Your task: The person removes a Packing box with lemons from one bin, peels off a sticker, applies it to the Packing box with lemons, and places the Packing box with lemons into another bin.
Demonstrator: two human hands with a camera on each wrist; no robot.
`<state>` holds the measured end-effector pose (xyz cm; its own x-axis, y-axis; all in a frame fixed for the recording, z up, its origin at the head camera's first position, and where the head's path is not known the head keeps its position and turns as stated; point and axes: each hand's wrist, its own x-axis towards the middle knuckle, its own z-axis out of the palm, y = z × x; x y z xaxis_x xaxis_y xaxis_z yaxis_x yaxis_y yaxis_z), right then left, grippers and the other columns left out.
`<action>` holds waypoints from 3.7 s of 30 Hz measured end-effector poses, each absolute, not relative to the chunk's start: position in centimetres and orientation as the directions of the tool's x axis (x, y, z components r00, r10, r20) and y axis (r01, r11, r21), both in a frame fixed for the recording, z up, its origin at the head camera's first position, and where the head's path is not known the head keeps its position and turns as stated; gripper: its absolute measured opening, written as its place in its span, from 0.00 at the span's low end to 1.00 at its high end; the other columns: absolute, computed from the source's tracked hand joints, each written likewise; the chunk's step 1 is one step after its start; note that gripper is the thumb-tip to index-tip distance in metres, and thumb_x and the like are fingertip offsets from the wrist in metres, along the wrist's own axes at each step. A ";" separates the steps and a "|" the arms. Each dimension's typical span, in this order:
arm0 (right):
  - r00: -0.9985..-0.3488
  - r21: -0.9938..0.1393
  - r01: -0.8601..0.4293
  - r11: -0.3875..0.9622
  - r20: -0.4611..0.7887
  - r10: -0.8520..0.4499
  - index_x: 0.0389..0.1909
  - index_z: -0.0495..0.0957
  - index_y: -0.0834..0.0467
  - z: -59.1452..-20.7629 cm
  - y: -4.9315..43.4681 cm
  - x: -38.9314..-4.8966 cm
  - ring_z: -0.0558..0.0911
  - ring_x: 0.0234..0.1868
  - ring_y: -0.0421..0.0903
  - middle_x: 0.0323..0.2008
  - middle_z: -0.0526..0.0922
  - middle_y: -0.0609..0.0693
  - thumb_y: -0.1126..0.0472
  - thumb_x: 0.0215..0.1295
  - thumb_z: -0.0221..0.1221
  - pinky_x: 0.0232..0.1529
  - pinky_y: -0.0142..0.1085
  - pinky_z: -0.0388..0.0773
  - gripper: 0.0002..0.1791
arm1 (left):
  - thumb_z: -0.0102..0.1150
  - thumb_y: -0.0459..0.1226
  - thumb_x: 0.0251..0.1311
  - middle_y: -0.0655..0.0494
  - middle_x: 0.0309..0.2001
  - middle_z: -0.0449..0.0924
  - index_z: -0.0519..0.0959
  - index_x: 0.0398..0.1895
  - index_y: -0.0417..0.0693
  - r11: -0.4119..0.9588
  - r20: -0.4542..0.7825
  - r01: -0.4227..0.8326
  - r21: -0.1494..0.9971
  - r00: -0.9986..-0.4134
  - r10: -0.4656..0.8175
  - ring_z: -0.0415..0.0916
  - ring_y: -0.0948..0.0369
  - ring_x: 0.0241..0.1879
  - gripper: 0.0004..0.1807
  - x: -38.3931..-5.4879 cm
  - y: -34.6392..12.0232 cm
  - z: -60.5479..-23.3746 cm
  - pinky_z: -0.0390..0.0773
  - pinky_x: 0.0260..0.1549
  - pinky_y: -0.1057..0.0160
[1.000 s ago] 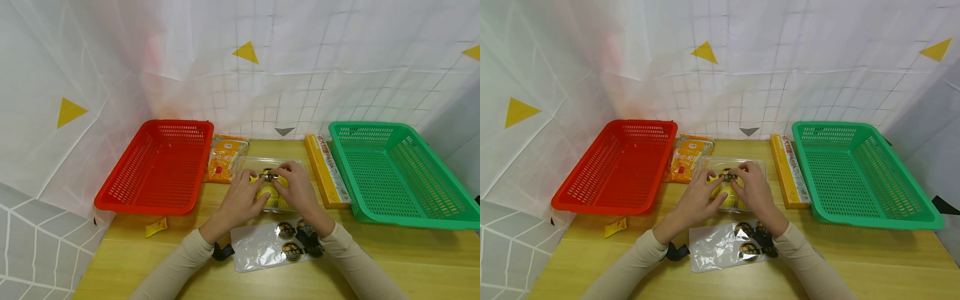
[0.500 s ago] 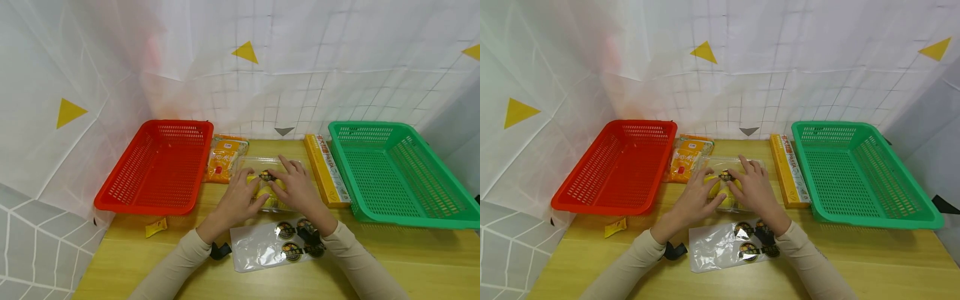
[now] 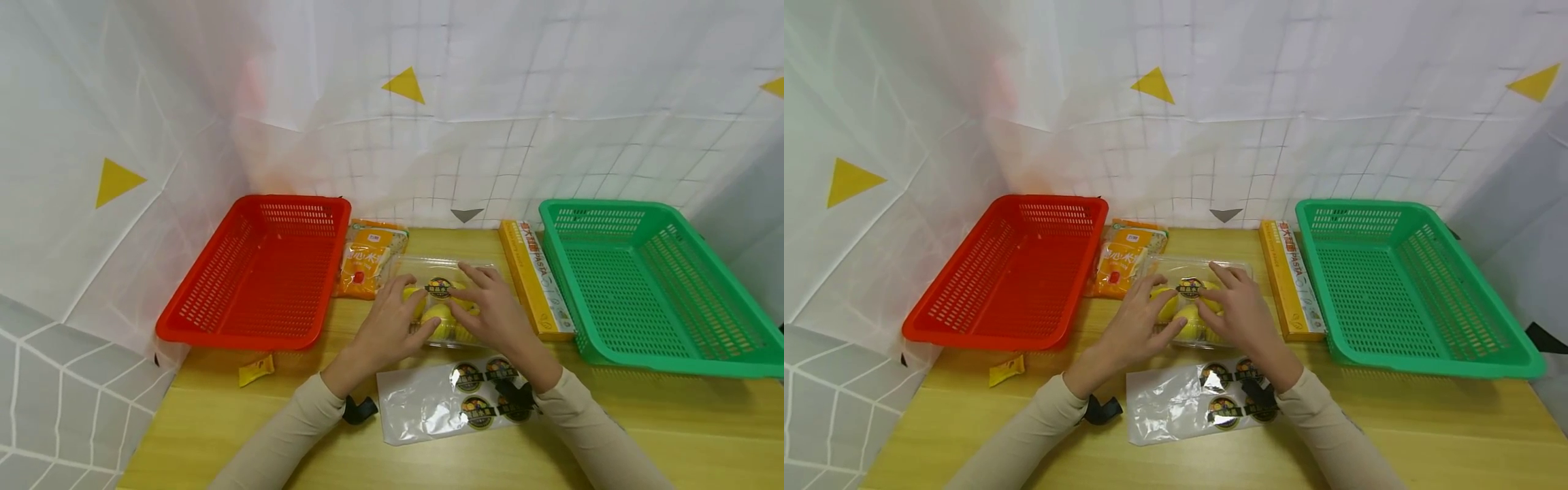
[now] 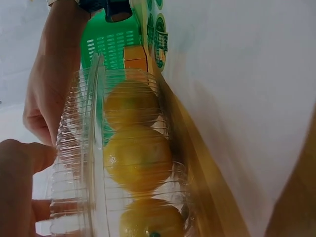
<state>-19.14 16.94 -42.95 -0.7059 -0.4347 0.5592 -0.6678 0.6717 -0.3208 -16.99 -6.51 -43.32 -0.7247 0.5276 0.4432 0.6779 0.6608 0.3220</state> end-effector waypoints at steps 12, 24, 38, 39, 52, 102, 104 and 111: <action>-0.686 -0.429 -0.712 0.557 0.593 -0.421 0.45 0.90 0.61 -43.3 17.8 -18.9 0.75 0.63 0.62 0.63 0.79 0.64 0.64 0.60 0.73 0.58 0.63 0.74 0.12 | 0.56 0.51 0.75 0.36 0.64 0.70 0.84 0.55 0.49 0.630 0.454 0.705 0.326 -0.701 0.550 0.63 0.44 0.67 0.19 -17.1 -6.8 -43.3 0.65 0.66 0.41; -0.762 -0.546 -0.582 0.603 0.624 -0.171 0.52 0.86 0.64 -43.4 21.2 -19.7 0.73 0.66 0.65 0.64 0.79 0.63 0.69 0.61 0.70 0.59 0.67 0.70 0.17 | 0.60 0.53 0.69 0.36 0.74 0.56 0.64 0.76 0.44 0.728 0.371 0.433 0.531 -0.892 0.259 0.53 0.41 0.74 0.39 -17.0 -7.5 -43.7 0.58 0.67 0.34; -0.987 -0.813 -0.159 0.560 0.112 -0.118 0.81 0.59 0.56 -43.2 23.0 -19.8 0.78 0.59 0.65 0.72 0.69 0.65 0.51 0.77 0.60 0.44 0.50 0.81 0.37 | 0.56 0.60 0.73 0.40 0.43 0.79 0.71 0.59 0.31 0.305 -0.223 -0.167 0.938 -0.962 0.158 0.85 0.46 0.35 0.38 -15.6 -11.4 -44.7 0.87 0.34 0.51; -0.988 -0.811 -0.150 0.566 0.110 -0.104 0.81 0.59 0.57 -43.1 23.2 -19.7 0.78 0.59 0.65 0.72 0.69 0.65 0.51 0.77 0.60 0.44 0.49 0.81 0.37 | 0.56 0.60 0.73 0.39 0.45 0.78 0.71 0.59 0.31 0.261 -0.244 -0.194 0.946 -0.954 0.172 0.85 0.46 0.36 0.38 -15.5 -11.5 -44.8 0.88 0.34 0.51; -0.986 -0.876 -0.140 0.461 0.082 -0.145 0.81 0.55 0.61 -42.8 24.5 -17.3 0.73 0.66 0.68 0.72 0.67 0.68 0.53 0.79 0.58 0.45 0.28 0.80 0.38 | 0.60 0.49 0.73 0.35 0.56 0.72 0.68 0.51 0.37 0.019 -0.214 -0.214 0.977 -0.964 0.159 0.83 0.40 0.47 0.24 -14.7 -10.8 -45.6 0.86 0.45 0.49; -0.998 -0.998 -0.051 0.046 0.049 -0.042 0.80 0.58 0.60 -42.5 19.6 -13.8 0.88 0.39 0.46 0.61 0.69 0.67 0.63 0.70 0.68 0.44 0.43 0.86 0.42 | 0.71 0.35 0.64 0.39 0.65 0.71 0.53 0.78 0.60 -0.601 -0.114 -0.106 0.792 -0.993 0.025 0.81 0.50 0.50 0.46 -13.0 -5.7 -46.3 0.81 0.52 0.42; -0.998 -0.998 -0.047 0.048 0.045 -0.046 0.80 0.58 0.59 -42.5 19.4 -13.7 0.88 0.40 0.47 0.61 0.68 0.66 0.62 0.70 0.68 0.45 0.46 0.86 0.42 | 0.72 0.35 0.64 0.40 0.66 0.71 0.52 0.77 0.61 -0.609 -0.103 -0.093 0.788 -0.995 0.019 0.82 0.49 0.50 0.47 -13.1 -5.7 -46.2 0.82 0.50 0.41; -0.997 -0.996 -0.056 0.064 0.052 -0.060 0.79 0.57 0.58 -42.4 18.9 -13.3 0.88 0.41 0.48 0.60 0.68 0.65 0.60 0.71 0.68 0.46 0.47 0.86 0.42 | 0.71 0.34 0.63 0.41 0.65 0.73 0.49 0.77 0.65 -0.635 -0.116 -0.101 0.766 -0.993 0.019 0.83 0.48 0.49 0.49 -13.5 -5.6 -45.6 0.85 0.44 0.44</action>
